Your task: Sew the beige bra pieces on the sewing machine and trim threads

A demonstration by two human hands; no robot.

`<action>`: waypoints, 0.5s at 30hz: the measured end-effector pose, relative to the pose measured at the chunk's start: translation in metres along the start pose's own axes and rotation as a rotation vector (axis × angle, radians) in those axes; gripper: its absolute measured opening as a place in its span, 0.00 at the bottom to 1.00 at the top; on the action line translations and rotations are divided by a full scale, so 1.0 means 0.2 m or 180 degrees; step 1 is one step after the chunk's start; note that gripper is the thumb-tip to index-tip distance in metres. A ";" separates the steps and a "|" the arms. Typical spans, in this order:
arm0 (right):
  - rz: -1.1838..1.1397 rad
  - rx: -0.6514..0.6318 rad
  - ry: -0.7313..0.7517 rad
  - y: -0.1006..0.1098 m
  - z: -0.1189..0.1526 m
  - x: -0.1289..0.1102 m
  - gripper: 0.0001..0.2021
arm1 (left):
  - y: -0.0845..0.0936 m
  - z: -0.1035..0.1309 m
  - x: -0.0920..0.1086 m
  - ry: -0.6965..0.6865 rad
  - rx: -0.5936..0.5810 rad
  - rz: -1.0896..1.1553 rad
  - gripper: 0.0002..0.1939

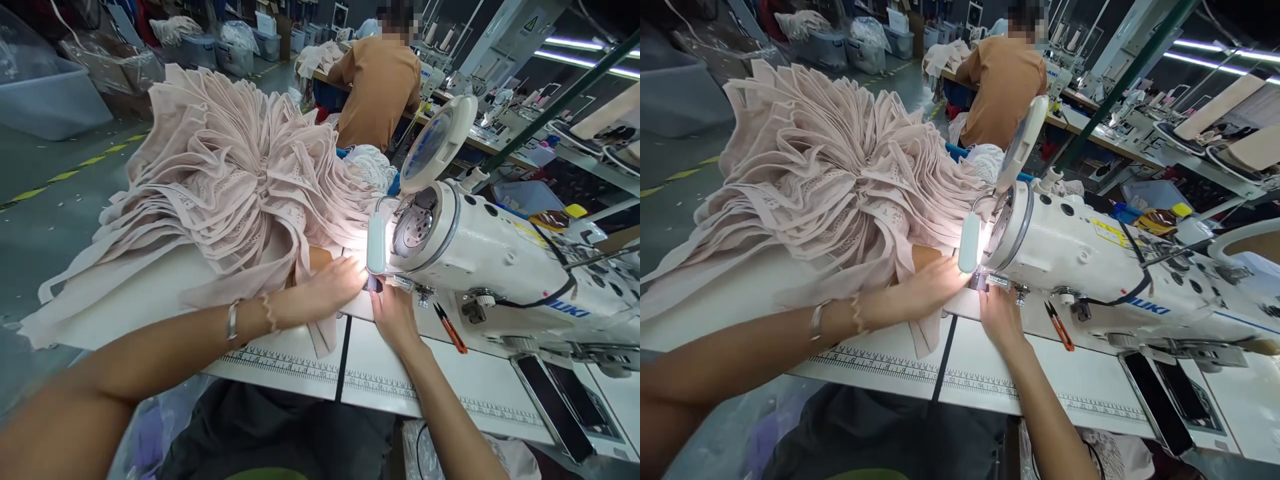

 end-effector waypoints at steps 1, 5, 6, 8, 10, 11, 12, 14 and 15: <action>-0.0014 0.0090 0.0119 0.02 0.02 -0.03 0.14 | 0.01 0.09 0.03 -0.0050 -0.0077 -0.0058 0.14; -0.0285 0.0066 0.1602 0.08 0.16 -0.38 0.10 | 0.11 0.41 0.06 -0.0163 0.0131 -0.0183 0.12; -0.0274 0.0040 0.2030 0.08 0.22 -0.48 0.11 | 0.11 0.46 0.06 -0.0337 0.0038 -0.0097 0.10; -0.0126 0.0071 0.2342 0.08 0.27 -0.56 0.11 | 0.06 0.52 0.05 -0.0730 -0.0312 -0.0054 0.17; 0.0177 0.0233 0.1765 0.07 0.23 -0.46 0.12 | 0.00 0.54 0.04 -0.0881 -0.0579 -0.0335 0.26; 0.0383 0.0346 0.1209 0.08 0.19 -0.34 0.13 | -0.02 0.52 0.02 -0.0801 -0.0583 -0.0584 0.28; 0.0623 0.0435 0.0602 0.09 0.16 -0.19 0.14 | -0.03 0.49 0.01 -0.0651 -0.0539 -0.0846 0.28; 0.1067 0.0486 -0.0450 0.13 0.11 0.10 0.13 | -0.04 0.40 -0.01 -0.0368 -0.0467 -0.1290 0.26; 0.1196 0.0357 -0.0640 0.14 0.09 0.21 0.13 | -0.04 0.35 -0.01 -0.0303 -0.0473 -0.1436 0.24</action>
Point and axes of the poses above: each hand's wrist, its own z-axis away from the middle knuckle, its own y-axis out of the back of the hand, x = y × z, the point moved 8 cm from there along -z, towards the middle knuckle, and after that the axes turned 7 degrees about -x, right-handed, at the moved point
